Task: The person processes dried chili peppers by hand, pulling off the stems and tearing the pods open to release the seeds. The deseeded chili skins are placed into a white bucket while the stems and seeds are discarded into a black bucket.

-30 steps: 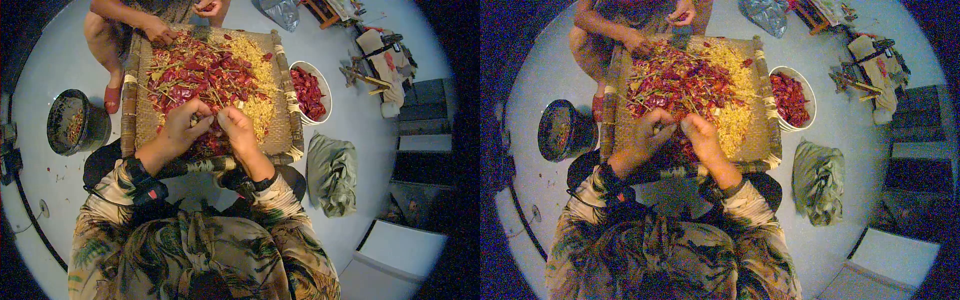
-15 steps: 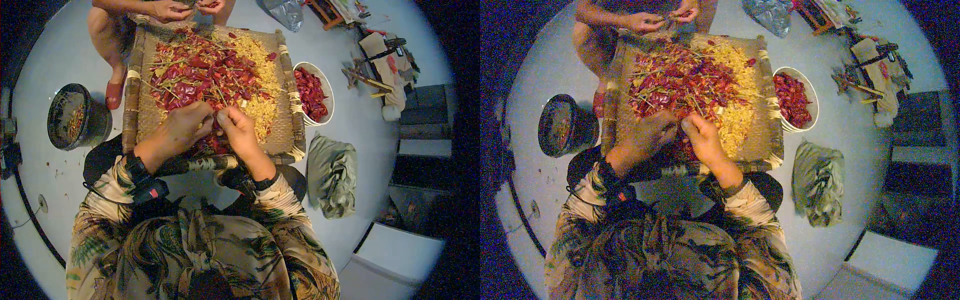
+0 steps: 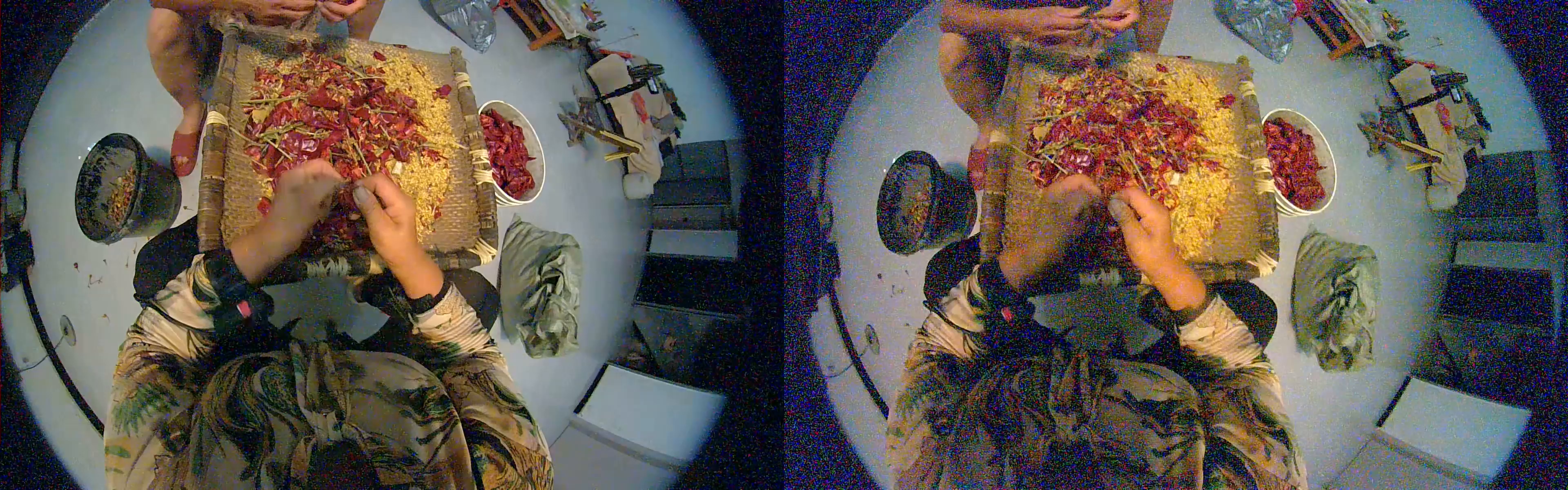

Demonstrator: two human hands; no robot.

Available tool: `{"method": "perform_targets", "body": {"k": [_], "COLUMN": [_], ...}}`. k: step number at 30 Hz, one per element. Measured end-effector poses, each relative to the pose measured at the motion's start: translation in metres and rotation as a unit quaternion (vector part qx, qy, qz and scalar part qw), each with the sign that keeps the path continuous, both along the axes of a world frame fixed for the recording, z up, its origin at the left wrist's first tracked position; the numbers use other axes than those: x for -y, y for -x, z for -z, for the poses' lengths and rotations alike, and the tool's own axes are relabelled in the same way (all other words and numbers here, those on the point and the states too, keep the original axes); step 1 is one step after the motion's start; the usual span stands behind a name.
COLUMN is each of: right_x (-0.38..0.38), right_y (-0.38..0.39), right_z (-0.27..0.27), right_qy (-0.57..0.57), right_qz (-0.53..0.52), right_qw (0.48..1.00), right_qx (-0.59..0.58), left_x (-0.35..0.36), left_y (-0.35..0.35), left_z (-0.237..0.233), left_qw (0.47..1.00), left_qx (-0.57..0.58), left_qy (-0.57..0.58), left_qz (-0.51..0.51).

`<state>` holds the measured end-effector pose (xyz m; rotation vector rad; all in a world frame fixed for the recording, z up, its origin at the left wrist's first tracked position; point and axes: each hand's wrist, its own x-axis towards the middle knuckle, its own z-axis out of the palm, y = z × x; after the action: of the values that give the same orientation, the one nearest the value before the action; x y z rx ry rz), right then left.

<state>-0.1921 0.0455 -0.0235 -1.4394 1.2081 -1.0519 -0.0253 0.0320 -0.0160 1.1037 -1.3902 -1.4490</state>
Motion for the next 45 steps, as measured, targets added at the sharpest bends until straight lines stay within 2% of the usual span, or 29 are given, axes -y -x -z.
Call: {"method": "perform_targets", "body": {"k": [1,2,4,5,7,9,13,19,25,34,37,40,45], "right_x": [-0.001,-0.001,0.008,0.012,0.012,0.012,0.014,0.018,0.019,0.015,0.014,0.012,0.011], "right_y": [0.002,0.004,0.012,0.016,0.021,0.019,0.018,0.015,0.013,0.008,0.008,0.004,0.001], "right_z": [-0.006,-0.010,-0.002,0.003,0.004,0.002,0.001,-0.007,-0.013,-0.014,-0.009,-0.005,-0.004], "right_qy": [0.001,0.002,-0.023,-0.033,-0.029,-0.048,-0.003,0.143,0.209,0.250,0.265,0.260,0.237], "right_qz": [0.001,-0.001,-0.013,-0.013,-0.003,-0.013,-0.009,-0.018,-0.034,-0.032,-0.027,-0.012,-0.005], "right_qw": [1.000,1.000,0.998,0.995,0.993,0.985,0.995,0.989,0.971,0.956,0.951,0.953,0.964], "right_qx": [-0.015,-0.029,0.056,0.098,0.111,0.166,0.101,-0.032,-0.116,-0.151,-0.158,-0.157,-0.123], "left_x": [0.003,0.007,0.015,0.016,0.016,0.016,0.013,0.005,0.004,0.005,0.006,0.003,0.002], "left_y": [-0.002,-0.005,-0.008,-0.009,-0.007,-0.005,-0.006,-0.011,-0.013,-0.007,-0.007,-0.003,0.000], "left_z": [0.004,0.010,0.014,0.015,-0.005,-0.013,-0.012,-0.028,-0.025,-0.011,-0.009,-0.009,0.008], "left_qw": [1.000,0.992,0.940,0.951,0.969,0.972,0.982,0.998,0.992,0.995,0.997,1.000,0.993], "left_qx": [-0.003,-0.089,-0.254,-0.227,-0.180,-0.170,-0.110,0.037,0.091,0.090,0.068,0.013,-0.068], "left_qy": [-0.025,-0.090,-0.215,-0.199,-0.168,-0.159,-0.140,0.006,0.067,0.035,-0.024,-0.017,-0.092], "left_qz": [0.005,0.027,0.073,0.058,0.028,0.029,0.059,0.060,0.060,0.022,0.040,0.020,0.026]}}
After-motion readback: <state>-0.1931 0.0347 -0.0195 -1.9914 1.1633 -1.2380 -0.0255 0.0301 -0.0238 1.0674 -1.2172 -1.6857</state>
